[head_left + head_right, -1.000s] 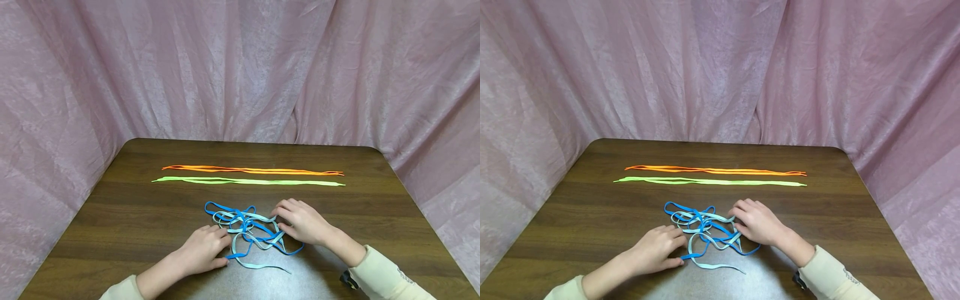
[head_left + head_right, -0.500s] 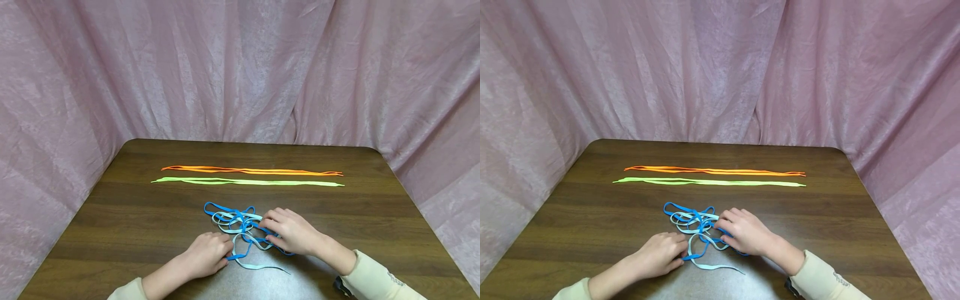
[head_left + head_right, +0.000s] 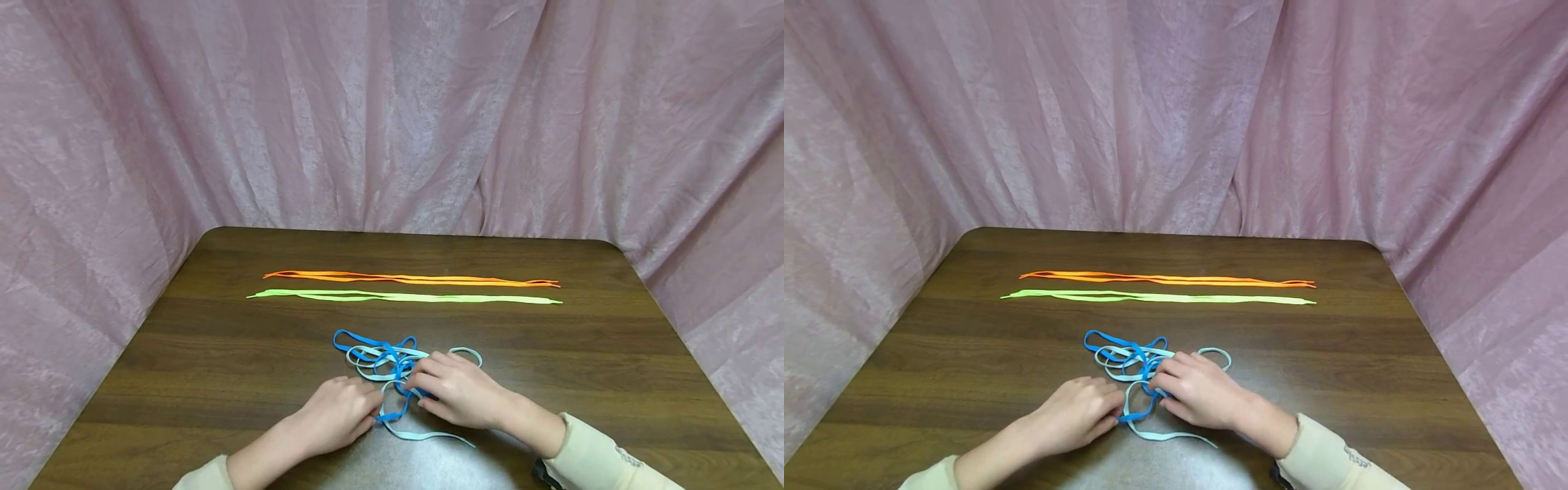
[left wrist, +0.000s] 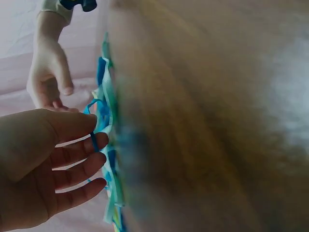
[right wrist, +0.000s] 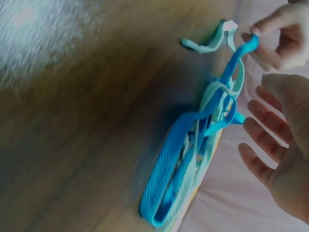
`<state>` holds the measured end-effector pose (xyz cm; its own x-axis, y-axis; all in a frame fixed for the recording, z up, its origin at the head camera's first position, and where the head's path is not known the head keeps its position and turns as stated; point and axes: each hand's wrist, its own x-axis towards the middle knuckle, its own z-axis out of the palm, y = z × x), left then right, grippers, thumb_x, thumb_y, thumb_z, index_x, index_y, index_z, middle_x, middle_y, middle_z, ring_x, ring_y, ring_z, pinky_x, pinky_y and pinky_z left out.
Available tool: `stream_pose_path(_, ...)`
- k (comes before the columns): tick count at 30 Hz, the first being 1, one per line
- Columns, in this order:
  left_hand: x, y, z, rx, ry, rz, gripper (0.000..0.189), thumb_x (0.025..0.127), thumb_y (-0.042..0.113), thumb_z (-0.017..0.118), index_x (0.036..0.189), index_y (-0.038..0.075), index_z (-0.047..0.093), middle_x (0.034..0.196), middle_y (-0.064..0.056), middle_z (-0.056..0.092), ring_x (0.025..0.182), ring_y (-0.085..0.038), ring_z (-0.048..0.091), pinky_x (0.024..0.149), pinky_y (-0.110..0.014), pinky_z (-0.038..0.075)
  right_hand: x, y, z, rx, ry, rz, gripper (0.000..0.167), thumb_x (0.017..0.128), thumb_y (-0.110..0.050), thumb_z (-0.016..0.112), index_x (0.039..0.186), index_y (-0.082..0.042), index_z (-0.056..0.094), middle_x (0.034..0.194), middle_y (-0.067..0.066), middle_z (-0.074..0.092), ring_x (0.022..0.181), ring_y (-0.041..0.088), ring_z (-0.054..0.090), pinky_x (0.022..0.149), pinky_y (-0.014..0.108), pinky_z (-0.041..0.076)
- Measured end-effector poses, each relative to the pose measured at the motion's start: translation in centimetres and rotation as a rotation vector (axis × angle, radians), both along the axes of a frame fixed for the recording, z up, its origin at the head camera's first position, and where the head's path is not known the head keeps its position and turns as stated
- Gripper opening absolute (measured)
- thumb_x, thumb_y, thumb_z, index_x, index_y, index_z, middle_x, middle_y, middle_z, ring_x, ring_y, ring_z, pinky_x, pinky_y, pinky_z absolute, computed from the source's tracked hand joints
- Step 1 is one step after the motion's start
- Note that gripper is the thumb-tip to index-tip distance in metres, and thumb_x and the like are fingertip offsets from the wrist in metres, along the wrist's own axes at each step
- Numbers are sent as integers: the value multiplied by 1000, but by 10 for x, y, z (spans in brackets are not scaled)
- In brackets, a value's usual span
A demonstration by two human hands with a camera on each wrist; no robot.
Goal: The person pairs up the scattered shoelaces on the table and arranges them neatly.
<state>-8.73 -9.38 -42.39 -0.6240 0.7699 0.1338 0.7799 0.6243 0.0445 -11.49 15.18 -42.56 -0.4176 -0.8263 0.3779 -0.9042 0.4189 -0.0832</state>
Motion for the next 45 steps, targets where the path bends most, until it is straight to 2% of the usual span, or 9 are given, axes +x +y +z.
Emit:
stream_pose_path(4, 0, 2, 8, 51, 57, -12, 20, 78, 24, 67, 69, 21, 49, 65, 13, 47, 60, -8, 49, 51, -21, 32, 2, -4, -2, 19, -2, 21, 25, 79, -24, 69, 103, -19, 62, 102, -9, 57, 95, 8, 54, 76, 27, 46)
stream_pose_path(9, 1, 2, 20, 126, 136, -25, 18, 77, 24, 68, 73, 21, 52, 68, 12, 49, 64, -7, 51, 56, -22, 40, 3, -8, -8, 25, 7, 36, 22, 80, -26, 67, 101, -21, 61, 101, -10, 56, 95, 8, 53, 73, 26, 45)
stream_pose_path(12, 1, 1, 27, 154, 153, -30, 16, 77, 25, 70, 77, 21, 54, 71, 12, 51, 67, -7, 53, 58, -23, 42, 2, -9, -11, 22, 13, 43, 19, 81, -26, 67, 98, -21, 61, 99, -10, 56, 94, 8, 53, 76, 26, 45)
stream_pose_path(16, 0, -1, 34, 191, 176, -29, 17, 76, 23, 71, 77, 21, 53, 70, 13, 51, 65, -7, 51, 57, -21, 40, 2, -9, -12, 31, 13, 41, 14, 81, -26, 66, 92, -21, 59, 97, -9, 55, 92, 9, 52, 80, 26, 43)
stream_pose_path(20, -3, -3, 38, 208, 185, -17, 19, 75, 21, 72, 75, 20, 52, 69, 13, 48, 63, -6, 47, 56, -19, 38, 2, -8, -9, 34, 20, 33, 11, 81, -25, 65, 88, -22, 57, 93, -10, 53, 87, 8, 50, 76, 25, 43)
stream_pose_path(28, -8, -10, 34, 193, 156, 17, 19, 75, 18, 72, 75, 21, 54, 68, 14, 49, 62, -5, 46, 56, -19, 38, 3, -3, -1, -19, -67, 1, 10, 82, -19, 64, 88, -22, 56, 82, -15, 52, 81, 4, 49, 74, 22, 42)
stream_pose_path(37, -13, -17, 25, 218, 148, 39, 14, 74, 13, 71, 77, 20, 59, 72, 13, 56, 67, -6, 55, 57, -20, 41, 1, 7, 10, -100, -143, -38, 13, 81, -13, 64, 89, -19, 57, 80, -17, 51, 73, -1, 44, 66, 16, 38)
stream_pose_path(45, -17, -29, 23, 233, 163, 82, 17, 72, 10, 71, 74, 21, 59, 71, 15, 56, 63, -3, 51, 54, -18, 38, -1, 20, 15, -129, -188, -30, 14, 82, -9, 65, 91, -18, 62, 85, -15, 58, 78, -1, 50, 74, 22, 44)
